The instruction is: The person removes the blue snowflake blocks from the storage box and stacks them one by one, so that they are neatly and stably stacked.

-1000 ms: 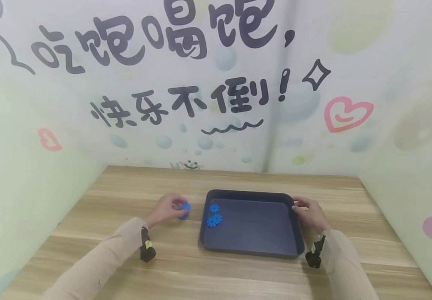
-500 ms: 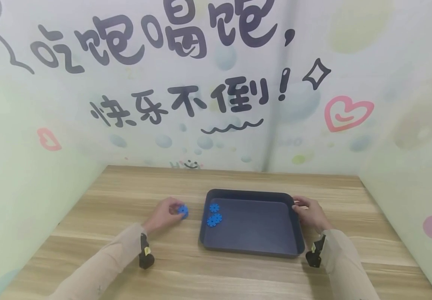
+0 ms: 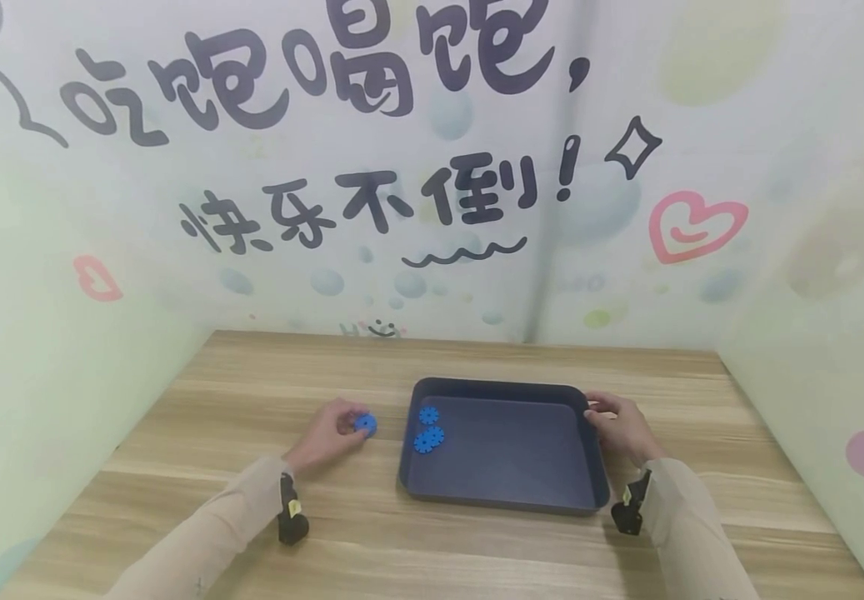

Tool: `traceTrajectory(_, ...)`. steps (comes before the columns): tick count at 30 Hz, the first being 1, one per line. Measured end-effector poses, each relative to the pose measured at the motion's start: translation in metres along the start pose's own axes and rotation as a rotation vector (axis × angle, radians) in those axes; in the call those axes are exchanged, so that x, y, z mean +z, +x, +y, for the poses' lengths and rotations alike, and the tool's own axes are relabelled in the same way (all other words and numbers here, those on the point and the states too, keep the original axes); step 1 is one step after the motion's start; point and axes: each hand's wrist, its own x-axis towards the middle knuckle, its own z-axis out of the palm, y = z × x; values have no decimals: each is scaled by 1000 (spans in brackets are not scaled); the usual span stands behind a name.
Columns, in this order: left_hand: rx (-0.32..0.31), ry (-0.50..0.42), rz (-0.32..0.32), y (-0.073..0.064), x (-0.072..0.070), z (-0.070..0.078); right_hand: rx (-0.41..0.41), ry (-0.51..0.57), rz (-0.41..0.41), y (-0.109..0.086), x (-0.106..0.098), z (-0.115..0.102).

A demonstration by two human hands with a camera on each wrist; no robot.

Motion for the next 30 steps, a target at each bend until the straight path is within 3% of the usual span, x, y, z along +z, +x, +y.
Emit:
traceTrajectory(12, 5, -12, 12, 2, -1, -1, -2, -1, 0, 1, 0, 1)
traceTrajectory(18, 24, 60, 41, 9, 1, 14, -4, -4, -2, 1, -1, 1)
traceTrajectory(30, 75, 97, -65, 28, 19, 54, -9, 4, -4, 0, 0, 0)
